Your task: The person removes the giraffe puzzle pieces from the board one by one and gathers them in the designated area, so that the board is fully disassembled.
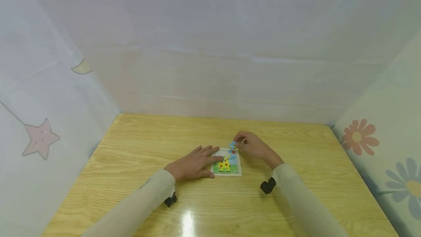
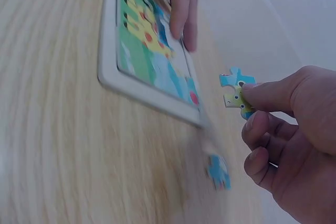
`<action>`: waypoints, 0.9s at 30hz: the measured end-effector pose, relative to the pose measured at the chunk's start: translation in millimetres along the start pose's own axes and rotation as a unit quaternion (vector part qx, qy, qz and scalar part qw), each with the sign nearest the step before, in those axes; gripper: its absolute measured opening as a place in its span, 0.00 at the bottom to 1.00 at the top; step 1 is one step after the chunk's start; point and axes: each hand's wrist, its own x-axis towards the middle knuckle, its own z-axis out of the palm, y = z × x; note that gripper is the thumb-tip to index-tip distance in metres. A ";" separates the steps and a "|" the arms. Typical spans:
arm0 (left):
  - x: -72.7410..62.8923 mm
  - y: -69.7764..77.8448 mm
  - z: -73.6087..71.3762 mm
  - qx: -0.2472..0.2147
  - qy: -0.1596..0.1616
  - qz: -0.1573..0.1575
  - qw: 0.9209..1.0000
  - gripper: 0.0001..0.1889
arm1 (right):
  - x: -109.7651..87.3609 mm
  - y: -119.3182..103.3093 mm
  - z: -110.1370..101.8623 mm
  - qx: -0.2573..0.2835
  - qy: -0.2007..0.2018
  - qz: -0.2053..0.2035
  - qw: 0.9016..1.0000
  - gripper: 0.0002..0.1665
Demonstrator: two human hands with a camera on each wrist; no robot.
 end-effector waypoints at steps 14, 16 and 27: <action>1.6 2.0 -1.4 -0.018 0.007 -0.054 0.998 0.55 | -29.6 35.6 -46.3 -0.047 0.032 0.042 0.998 0.08; 1.9 2.6 -2.4 -0.016 0.003 -0.058 0.998 0.55 | -31.7 39.7 -48.8 -0.053 0.029 0.047 0.997 0.08; 5.7 3.4 -3.5 -0.023 -0.011 -0.065 0.998 0.55 | -35.3 51.3 -50.7 -0.079 0.032 0.058 0.995 0.06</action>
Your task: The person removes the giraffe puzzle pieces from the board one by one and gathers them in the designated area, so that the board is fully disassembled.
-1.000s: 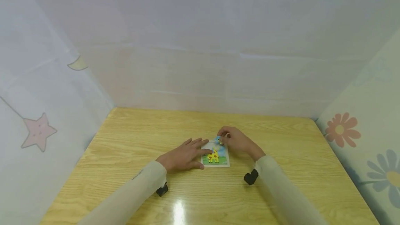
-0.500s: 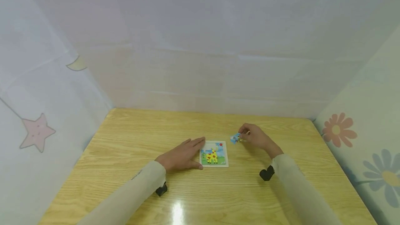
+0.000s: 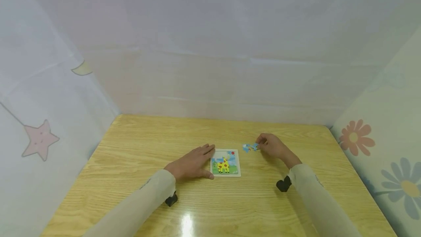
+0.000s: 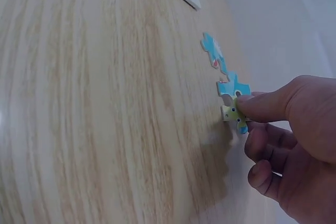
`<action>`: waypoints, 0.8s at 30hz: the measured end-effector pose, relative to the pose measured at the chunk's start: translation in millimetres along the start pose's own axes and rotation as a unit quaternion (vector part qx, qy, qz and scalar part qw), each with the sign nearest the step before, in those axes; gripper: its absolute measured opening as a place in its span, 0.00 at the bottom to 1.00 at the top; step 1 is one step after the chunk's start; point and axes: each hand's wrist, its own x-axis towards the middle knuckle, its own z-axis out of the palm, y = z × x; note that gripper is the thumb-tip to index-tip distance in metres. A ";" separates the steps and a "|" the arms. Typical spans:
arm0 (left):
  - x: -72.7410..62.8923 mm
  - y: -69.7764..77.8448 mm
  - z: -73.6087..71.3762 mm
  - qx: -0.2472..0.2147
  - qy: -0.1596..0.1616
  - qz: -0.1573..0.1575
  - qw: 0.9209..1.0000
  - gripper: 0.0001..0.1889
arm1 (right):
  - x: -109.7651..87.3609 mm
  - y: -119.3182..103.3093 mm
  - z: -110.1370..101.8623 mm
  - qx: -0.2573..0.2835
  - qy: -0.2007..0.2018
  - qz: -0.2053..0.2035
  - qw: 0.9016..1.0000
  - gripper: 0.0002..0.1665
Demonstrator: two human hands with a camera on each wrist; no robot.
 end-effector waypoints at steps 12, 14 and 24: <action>0.7 1.0 0.1 0.000 -0.002 -0.004 1.000 0.55 | -1.2 -14.2 19.4 -0.005 0.017 -0.014 1.000 0.09; 0.6 1.1 -0.1 0.001 -0.002 -0.005 1.000 0.55 | -0.5 -22.8 24.5 -0.014 0.010 -0.021 1.000 0.09; 0.7 -0.1 0.3 0.004 0.000 0.000 1.000 0.55 | 2.6 -59.2 49.3 -0.059 -0.024 -0.073 0.995 0.14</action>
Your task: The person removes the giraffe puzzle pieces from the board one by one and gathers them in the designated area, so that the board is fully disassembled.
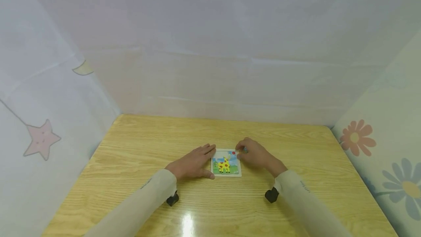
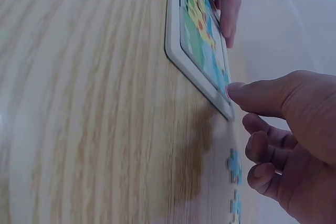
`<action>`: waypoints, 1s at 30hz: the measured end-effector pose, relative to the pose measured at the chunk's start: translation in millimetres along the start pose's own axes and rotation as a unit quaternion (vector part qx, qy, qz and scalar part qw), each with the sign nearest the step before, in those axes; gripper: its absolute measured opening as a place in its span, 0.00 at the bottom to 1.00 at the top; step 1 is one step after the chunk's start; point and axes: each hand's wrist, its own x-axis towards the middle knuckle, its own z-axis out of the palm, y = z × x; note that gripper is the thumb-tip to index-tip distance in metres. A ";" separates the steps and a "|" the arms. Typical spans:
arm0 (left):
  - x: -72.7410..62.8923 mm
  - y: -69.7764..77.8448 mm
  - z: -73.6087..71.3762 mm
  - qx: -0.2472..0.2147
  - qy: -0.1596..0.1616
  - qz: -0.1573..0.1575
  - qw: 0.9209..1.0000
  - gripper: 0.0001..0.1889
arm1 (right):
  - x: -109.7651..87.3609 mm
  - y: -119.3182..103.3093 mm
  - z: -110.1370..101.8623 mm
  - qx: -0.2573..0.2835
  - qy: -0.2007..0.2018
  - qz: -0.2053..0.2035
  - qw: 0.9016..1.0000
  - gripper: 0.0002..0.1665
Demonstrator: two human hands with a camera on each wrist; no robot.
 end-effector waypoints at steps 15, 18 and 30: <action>2.1 0.2 1.1 -0.009 -0.005 -0.002 1.000 0.55 | 8.5 -13.8 10.4 -0.045 -0.043 0.012 0.998 0.18; 2.5 0.4 0.9 -0.005 -0.005 0.000 1.000 0.55 | 7.7 -15.0 9.1 -0.060 -0.041 0.018 0.997 0.17; 0.5 1.4 -0.6 -0.005 -0.004 -0.007 1.000 0.56 | 6.5 -20.3 9.0 -0.110 -0.041 -0.008 0.993 0.17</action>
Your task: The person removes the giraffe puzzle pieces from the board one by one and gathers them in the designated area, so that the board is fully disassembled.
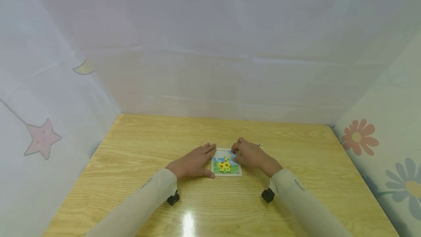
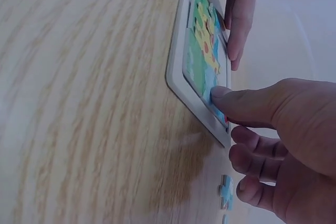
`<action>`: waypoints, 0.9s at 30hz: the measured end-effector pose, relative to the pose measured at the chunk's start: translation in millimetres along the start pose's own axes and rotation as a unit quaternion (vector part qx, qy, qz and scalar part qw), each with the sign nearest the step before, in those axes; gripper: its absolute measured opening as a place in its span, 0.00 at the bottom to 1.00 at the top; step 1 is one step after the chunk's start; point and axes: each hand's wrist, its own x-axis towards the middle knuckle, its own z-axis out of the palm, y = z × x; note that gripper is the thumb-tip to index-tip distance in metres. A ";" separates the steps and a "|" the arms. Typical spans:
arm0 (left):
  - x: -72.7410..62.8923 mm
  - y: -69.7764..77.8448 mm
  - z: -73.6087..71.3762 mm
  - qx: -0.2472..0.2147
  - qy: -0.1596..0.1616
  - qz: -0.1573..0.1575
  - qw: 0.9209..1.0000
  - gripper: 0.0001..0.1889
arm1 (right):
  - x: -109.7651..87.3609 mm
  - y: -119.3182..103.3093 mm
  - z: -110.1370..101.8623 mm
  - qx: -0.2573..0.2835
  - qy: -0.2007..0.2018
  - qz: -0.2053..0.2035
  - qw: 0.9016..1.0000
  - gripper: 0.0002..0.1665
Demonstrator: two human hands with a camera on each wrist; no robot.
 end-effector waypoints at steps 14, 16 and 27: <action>0.5 0.0 1.5 -0.011 0.002 -0.002 1.000 0.56 | 2.1 10.6 0.1 0.138 0.010 0.017 0.990 0.10; 0.5 0.1 1.2 -0.012 0.001 -0.002 1.000 0.56 | 0.9 12.7 -0.9 0.156 0.011 0.016 0.988 0.06; 1.3 0.1 1.0 -0.007 0.003 0.001 1.000 0.56 | -2.8 22.2 -15.5 0.207 0.036 0.004 0.978 0.03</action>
